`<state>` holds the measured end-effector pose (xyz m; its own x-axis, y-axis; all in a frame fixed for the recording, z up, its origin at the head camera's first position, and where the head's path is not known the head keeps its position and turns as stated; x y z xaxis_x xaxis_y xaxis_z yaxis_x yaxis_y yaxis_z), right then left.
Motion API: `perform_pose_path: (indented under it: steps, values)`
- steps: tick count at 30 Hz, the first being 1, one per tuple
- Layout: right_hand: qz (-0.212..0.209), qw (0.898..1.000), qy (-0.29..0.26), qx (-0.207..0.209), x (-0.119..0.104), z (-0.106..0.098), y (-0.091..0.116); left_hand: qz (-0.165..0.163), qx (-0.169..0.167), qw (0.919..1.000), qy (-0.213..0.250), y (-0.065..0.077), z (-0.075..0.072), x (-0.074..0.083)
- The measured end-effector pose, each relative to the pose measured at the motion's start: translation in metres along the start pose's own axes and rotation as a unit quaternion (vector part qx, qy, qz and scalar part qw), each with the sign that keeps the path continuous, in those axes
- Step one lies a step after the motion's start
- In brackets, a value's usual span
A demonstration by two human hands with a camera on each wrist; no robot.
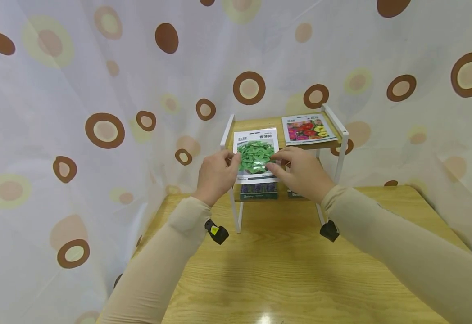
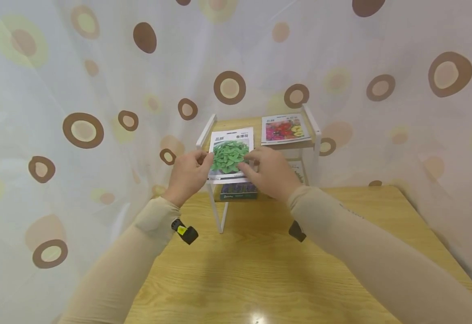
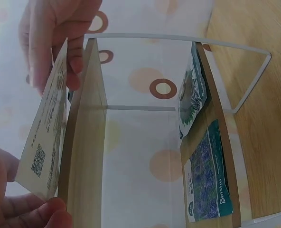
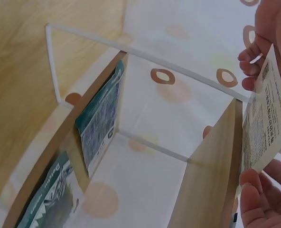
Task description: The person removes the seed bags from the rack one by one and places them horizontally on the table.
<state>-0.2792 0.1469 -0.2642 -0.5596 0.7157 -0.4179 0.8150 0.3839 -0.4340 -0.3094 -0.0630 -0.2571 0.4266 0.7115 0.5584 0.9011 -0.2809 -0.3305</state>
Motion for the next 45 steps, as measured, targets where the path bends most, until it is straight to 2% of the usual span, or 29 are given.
perform_pose_path:
  steps: [7,13,18,23,27,32,38,42,45]
  values:
    - [0.045,0.999,-0.028,-0.001,0.003,0.002,-0.002,-0.035,-0.024,0.9991,0.005,0.000,0.003,-0.002]
    - [0.086,0.994,-0.058,-0.025,0.005,0.007,-0.002,-0.053,-0.041,0.9976,0.016,0.003,0.007,-0.005]
    - [0.091,0.992,-0.076,-0.052,0.006,0.010,0.001,-0.034,-0.042,0.9972,0.053,0.007,0.012,-0.010]
    - [0.092,0.991,-0.083,-0.059,0.009,0.012,0.006,0.010,-0.039,0.9906,0.131,0.011,0.018,-0.022]
    - [0.083,0.989,-0.105,-0.064,0.013,0.017,0.011,0.017,-0.050,0.9781,0.201,0.017,0.024,-0.030]
    - [0.068,0.988,-0.122,-0.067,0.012,0.018,0.019,-0.005,-0.068,0.9505,0.303,0.026,0.030,-0.035]
    - [0.061,0.988,-0.130,-0.062,0.012,0.022,0.026,-0.008,-0.072,0.9255,0.372,0.036,0.031,-0.037]
    - [0.057,0.986,-0.136,-0.079,0.014,0.027,0.031,-0.006,-0.076,0.9151,0.396,0.043,0.032,-0.039]
    - [0.049,0.983,-0.146,-0.098,0.016,0.030,0.035,-0.007,-0.077,0.9139,0.398,0.049,0.032,-0.041]
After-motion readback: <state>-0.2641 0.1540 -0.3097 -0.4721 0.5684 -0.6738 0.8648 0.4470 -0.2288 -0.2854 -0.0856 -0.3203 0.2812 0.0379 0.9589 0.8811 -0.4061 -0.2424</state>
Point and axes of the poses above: each hand's wrist, its own y-axis away from the middle knuckle, its own z-axis out of the palm, x = y × z, the point moved 2 cm from there along -y, towards the middle knuckle, and after that the axes turned 9 degrees about -x, right-handed, at the moved point
